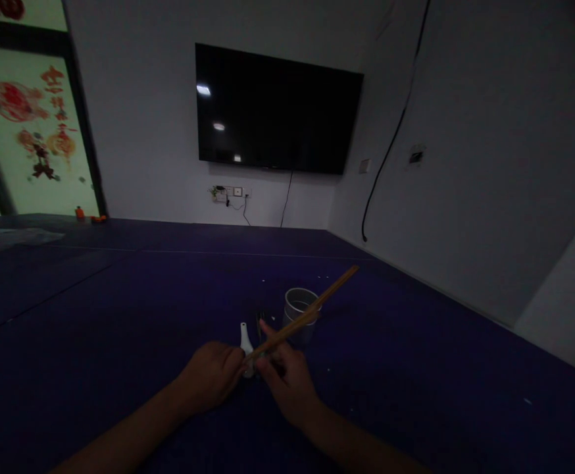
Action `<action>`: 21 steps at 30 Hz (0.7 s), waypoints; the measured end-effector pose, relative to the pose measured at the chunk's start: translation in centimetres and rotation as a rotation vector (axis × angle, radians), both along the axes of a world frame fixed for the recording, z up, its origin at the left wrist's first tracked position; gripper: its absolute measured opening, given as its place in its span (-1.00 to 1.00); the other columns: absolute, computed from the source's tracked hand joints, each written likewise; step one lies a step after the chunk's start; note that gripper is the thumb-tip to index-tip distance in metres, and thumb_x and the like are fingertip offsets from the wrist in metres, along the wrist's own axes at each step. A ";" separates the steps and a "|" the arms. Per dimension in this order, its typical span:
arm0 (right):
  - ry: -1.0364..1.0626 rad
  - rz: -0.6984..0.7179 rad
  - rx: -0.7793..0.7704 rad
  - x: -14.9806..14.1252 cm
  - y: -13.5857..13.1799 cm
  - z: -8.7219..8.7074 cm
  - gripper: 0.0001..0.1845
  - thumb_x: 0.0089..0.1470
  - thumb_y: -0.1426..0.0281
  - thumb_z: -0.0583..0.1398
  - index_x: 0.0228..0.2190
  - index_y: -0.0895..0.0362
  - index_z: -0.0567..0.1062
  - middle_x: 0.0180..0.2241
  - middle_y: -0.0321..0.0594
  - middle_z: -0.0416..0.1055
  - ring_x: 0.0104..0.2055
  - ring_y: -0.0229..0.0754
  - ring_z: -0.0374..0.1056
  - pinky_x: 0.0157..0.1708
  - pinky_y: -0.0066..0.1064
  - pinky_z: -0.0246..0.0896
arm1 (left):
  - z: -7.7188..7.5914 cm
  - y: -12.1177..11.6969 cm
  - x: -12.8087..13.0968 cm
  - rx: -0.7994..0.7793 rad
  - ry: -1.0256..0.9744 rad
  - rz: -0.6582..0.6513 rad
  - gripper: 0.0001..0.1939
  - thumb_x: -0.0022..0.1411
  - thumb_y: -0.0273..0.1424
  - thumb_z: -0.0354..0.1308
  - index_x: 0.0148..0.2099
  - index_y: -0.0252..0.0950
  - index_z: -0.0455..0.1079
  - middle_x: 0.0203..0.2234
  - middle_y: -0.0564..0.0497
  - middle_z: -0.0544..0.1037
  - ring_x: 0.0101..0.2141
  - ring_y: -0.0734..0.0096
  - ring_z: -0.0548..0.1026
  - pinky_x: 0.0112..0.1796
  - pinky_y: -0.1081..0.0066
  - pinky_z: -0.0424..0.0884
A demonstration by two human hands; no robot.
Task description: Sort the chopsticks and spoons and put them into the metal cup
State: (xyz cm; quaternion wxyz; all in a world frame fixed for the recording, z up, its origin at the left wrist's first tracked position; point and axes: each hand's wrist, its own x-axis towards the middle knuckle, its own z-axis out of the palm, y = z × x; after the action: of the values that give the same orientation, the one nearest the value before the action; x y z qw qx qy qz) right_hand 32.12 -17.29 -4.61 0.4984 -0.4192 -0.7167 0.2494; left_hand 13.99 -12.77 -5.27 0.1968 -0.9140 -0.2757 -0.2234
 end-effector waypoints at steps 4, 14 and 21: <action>0.148 -0.013 -0.034 -0.8 -0.5 0.6 -0.59 0.13 0.09 0.07 -0.24 0.16 0.47 -0.61 -0.36 0.27 -0.57 -0.30 0.18 -0.55 -0.49 0.09 | 0.3 -0.5 0.6 -0.064 0.079 -0.032 -0.55 0.37 -0.37 -0.37 -0.34 -0.30 0.31 -0.57 -0.06 0.46 -0.53 0.36 0.42 -0.43 0.37 0.35; 0.167 -0.317 0.300 1.2 -1.0 1.7 -0.51 0.20 0.05 -0.09 -0.41 0.10 0.44 -0.62 -0.34 0.25 -0.57 -0.26 0.19 -0.57 -0.46 0.09 | 0.9 -0.4 -0.4 -0.484 -0.401 0.227 -0.56 0.31 -0.08 -0.29 -0.03 -0.26 0.19 -0.51 0.04 0.49 -0.47 0.34 0.48 -0.42 0.40 0.30; 0.119 -0.687 0.497 4.9 1.2 4.4 -0.45 0.22 0.07 -0.15 -0.46 0.12 0.44 -0.50 -0.21 0.40 -0.41 -0.15 0.34 -0.39 -0.36 0.19 | 1.1 0.1 -0.2 -0.606 -0.438 0.270 -0.62 0.31 -0.11 -0.30 -0.14 -0.21 0.22 -0.60 0.12 0.41 -0.54 0.39 0.44 -0.49 0.46 0.22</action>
State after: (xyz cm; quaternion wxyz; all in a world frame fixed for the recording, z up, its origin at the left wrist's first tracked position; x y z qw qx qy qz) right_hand 37.05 -16.05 -0.17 0.6791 -0.4855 -0.5436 -0.0877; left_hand 13.78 -12.65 -4.13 -0.1178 -0.8169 -0.4825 -0.2934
